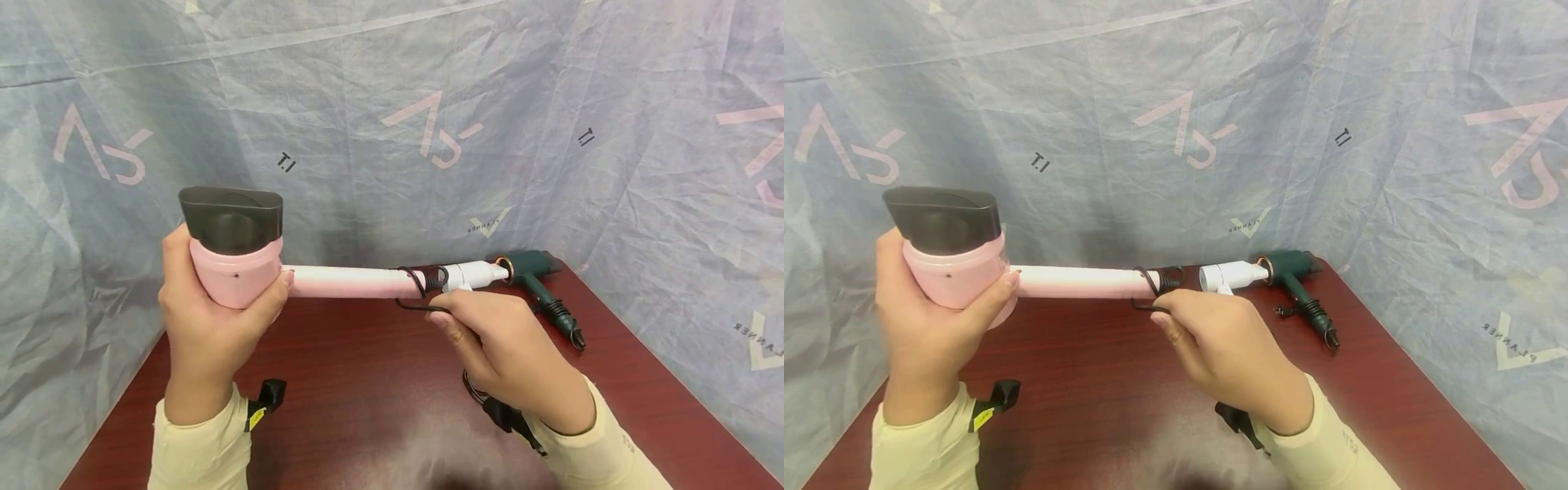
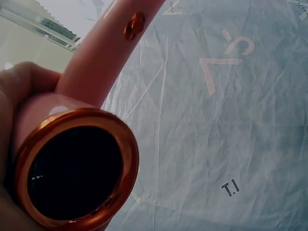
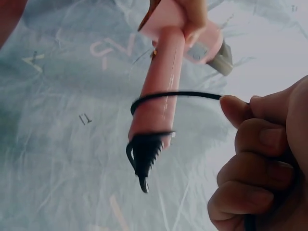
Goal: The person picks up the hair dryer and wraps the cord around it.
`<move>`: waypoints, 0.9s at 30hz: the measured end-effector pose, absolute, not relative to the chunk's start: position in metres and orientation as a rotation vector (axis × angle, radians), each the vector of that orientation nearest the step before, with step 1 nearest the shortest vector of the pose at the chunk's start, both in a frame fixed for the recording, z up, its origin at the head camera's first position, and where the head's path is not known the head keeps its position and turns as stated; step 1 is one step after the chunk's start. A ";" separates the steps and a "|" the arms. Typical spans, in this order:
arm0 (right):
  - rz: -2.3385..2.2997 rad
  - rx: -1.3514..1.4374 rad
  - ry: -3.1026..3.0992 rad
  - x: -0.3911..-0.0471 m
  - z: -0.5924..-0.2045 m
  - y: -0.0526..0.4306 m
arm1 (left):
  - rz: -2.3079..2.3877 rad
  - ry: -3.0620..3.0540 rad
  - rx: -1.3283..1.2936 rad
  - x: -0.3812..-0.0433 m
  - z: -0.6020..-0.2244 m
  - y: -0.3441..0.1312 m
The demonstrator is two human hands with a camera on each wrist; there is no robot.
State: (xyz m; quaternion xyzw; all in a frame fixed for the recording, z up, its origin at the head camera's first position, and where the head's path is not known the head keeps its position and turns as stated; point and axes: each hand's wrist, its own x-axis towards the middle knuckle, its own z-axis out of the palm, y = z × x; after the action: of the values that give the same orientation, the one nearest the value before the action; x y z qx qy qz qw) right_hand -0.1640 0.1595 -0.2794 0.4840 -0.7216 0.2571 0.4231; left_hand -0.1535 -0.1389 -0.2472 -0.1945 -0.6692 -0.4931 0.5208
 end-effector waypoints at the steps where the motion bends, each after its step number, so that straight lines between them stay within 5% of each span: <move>1: 0.653 1.207 -1.799 -0.165 -0.279 0.161 | -1.185 -1.621 -0.479 -0.154 -0.248 -0.139; 27: 1.082 1.292 -1.943 -0.193 -0.284 0.178 | -1.510 -1.553 -1.006 -0.159 -0.251 -0.147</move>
State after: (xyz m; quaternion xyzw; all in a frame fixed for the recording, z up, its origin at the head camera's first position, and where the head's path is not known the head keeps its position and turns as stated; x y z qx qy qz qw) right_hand -0.1932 0.1782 -0.2841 0.4820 -0.7251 0.4038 0.2809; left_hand -0.1594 -0.1472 -0.2511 -0.3918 -0.6047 -0.5879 0.3678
